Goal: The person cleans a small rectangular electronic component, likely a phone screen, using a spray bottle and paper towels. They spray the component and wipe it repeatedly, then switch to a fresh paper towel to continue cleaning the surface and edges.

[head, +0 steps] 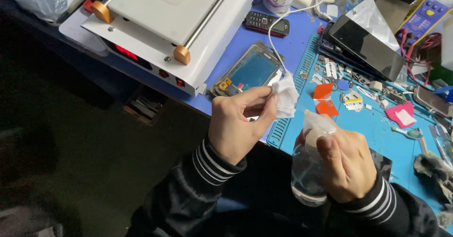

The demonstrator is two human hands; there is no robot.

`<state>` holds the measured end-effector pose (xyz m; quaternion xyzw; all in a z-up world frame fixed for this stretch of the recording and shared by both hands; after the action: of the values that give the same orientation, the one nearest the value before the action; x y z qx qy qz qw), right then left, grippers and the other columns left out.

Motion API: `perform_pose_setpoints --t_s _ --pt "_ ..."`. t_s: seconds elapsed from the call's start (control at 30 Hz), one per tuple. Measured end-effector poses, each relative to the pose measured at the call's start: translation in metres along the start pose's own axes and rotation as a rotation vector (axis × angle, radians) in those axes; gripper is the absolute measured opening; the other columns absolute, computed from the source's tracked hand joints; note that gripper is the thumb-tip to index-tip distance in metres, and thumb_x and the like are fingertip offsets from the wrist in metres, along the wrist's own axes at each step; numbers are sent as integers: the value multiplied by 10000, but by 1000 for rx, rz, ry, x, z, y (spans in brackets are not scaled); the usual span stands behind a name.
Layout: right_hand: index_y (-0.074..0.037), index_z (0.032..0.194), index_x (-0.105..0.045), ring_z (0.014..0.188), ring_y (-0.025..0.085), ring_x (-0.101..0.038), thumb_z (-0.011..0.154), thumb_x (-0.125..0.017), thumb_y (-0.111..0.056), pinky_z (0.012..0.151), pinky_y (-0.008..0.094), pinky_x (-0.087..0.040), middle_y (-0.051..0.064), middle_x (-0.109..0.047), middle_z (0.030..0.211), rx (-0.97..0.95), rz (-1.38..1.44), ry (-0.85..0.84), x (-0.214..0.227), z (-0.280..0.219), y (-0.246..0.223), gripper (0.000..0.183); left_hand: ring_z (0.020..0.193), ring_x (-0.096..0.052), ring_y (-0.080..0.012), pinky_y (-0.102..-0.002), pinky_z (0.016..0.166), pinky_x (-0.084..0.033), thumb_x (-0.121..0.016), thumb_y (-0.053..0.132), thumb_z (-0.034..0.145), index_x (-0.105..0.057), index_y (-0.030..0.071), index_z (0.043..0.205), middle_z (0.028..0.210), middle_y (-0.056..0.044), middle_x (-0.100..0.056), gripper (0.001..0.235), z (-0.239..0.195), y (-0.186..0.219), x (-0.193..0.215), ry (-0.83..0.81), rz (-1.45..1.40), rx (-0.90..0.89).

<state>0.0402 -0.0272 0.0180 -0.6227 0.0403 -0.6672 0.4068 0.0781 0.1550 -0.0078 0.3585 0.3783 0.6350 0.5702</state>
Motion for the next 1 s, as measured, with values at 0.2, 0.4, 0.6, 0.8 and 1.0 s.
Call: perform_pose_setpoints --t_s 0.2,0.4,0.6,0.8,1.0 --pt "-21 809 -672 1134 339 -668 1076 -128 -541 914 431 -487 138 -747 1012 121 -124 149 38 21 10 798 769 -805 -155 -236 737 -682 -674 82 921 -743 -12 1014 896 -108 -801 149 0 0 0 -5 -3 4" --pt "76 1326 -430 840 342 -737 1277 -224 -438 718 400 -611 297 -715 987 259 -50 543 86 102 51 556 712 -788 -137 -229 707 -670 -669 48 895 -742 -23 992 840 -101 -796 141 0 2 0 -6 47 -47" --pt "-82 1438 -349 973 289 -795 1215 -453 -318 872 379 -592 95 -821 1107 189 -167 694 68 201 152 341 731 -808 -137 -228 701 -677 -677 81 896 -752 2 1010 845 -93 -810 157 3 4 2 -30 100 -38" --pt "-68 1349 -386 915 372 -775 1107 -429 -168 781 484 -611 135 -775 1112 22 -67 637 42 237 189 265 694 -810 -120 -220 684 -678 -725 88 865 -770 6 999 801 -82 -816 164 0 2 2 6 111 -3" --pt "97 1556 -53 1516 428 -318 1020 -714 -321 1234 504 -273 357 -226 1632 -265 13 358 44 222 173 949 728 -815 -126 -221 692 -685 -711 60 865 -773 -19 983 840 -102 -829 156 -1 -1 -4 -18 56 99"
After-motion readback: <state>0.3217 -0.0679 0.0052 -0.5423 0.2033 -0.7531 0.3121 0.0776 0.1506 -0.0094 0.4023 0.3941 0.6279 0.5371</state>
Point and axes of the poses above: each hand's wrist, its own z-axis towards the middle knuckle, its own x-axis out of the back of the hand, y = z × x, the point moved 5 cm from there along z, towards the middle knuckle
